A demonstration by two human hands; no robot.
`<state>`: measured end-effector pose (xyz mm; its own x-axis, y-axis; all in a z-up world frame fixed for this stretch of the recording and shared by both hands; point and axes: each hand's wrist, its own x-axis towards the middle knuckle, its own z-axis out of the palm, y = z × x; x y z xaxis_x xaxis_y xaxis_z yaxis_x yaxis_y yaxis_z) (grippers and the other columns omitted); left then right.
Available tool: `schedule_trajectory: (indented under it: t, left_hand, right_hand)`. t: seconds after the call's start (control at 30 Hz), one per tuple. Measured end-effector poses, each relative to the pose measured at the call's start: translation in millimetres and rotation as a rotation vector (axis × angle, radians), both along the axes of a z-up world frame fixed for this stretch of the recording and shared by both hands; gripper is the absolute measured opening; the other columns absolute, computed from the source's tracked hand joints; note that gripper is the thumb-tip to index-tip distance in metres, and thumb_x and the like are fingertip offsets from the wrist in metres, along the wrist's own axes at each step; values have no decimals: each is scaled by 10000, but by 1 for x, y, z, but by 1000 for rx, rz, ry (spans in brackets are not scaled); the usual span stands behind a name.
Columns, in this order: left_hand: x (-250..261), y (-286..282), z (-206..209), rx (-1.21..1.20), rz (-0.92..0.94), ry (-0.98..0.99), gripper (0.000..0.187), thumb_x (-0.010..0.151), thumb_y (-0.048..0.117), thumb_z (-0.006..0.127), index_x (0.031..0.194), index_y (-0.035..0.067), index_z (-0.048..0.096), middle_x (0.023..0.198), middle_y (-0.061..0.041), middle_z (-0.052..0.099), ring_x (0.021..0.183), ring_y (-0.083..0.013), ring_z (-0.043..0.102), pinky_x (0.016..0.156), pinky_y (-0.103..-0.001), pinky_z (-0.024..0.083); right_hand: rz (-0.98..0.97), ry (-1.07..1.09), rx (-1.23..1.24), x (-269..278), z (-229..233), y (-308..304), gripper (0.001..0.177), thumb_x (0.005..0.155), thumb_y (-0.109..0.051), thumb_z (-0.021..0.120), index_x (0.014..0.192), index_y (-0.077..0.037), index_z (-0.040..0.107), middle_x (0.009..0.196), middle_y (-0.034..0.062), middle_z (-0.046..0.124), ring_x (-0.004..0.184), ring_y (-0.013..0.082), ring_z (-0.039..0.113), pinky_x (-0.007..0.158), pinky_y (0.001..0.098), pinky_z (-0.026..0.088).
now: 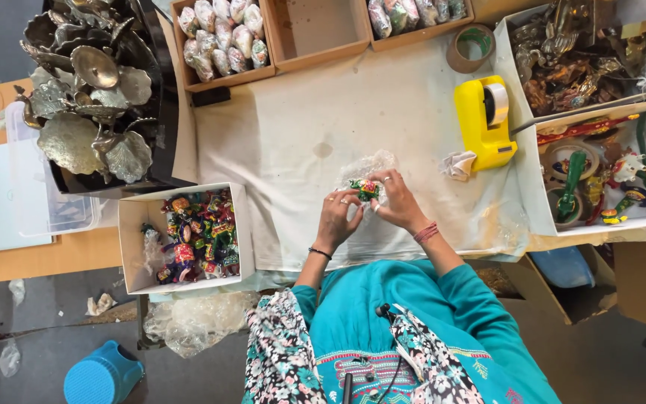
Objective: The person wraps a small, colorful decorative item in bubble wrap and secures it with tape, then places it into a cardboard box. They then pick up a metallic figurine and wipe it with a white cloth.
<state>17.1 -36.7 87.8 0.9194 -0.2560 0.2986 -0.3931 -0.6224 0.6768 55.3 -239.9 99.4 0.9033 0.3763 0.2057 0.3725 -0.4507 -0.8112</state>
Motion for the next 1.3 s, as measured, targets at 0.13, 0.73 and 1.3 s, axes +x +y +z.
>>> schedule_trajectory:
  t: [0.13,0.73,1.3]
  left_hand:
    - [3,0,-7,-95,65,68,156,868,121,750,971,88,637,1143,-88,708,1078,-301,658,961,-431,476]
    - [-18,10,-32,-230,144,287,170,973,156,739,1038,54,621,894,-105,706,695,-231,709,618,-348,549]
    - [53,6,-75,-179,141,370,275,901,253,784,1054,52,677,988,-168,724,972,-316,678,856,-417,533]
  right_hand:
    - [-62,25,-123,-20,7,16,552,720,-165,805,1181,-37,530,1108,165,555,1004,363,638,838,455,547]
    - [47,293,-182,-20,-48,-19,224,831,-33,702,1047,-83,670,917,138,693,883,325,697,761,417,553]
    - [-394,535,274,13,-113,-6,154,978,-161,646,1000,-9,657,849,87,716,747,149,698,686,316,556]
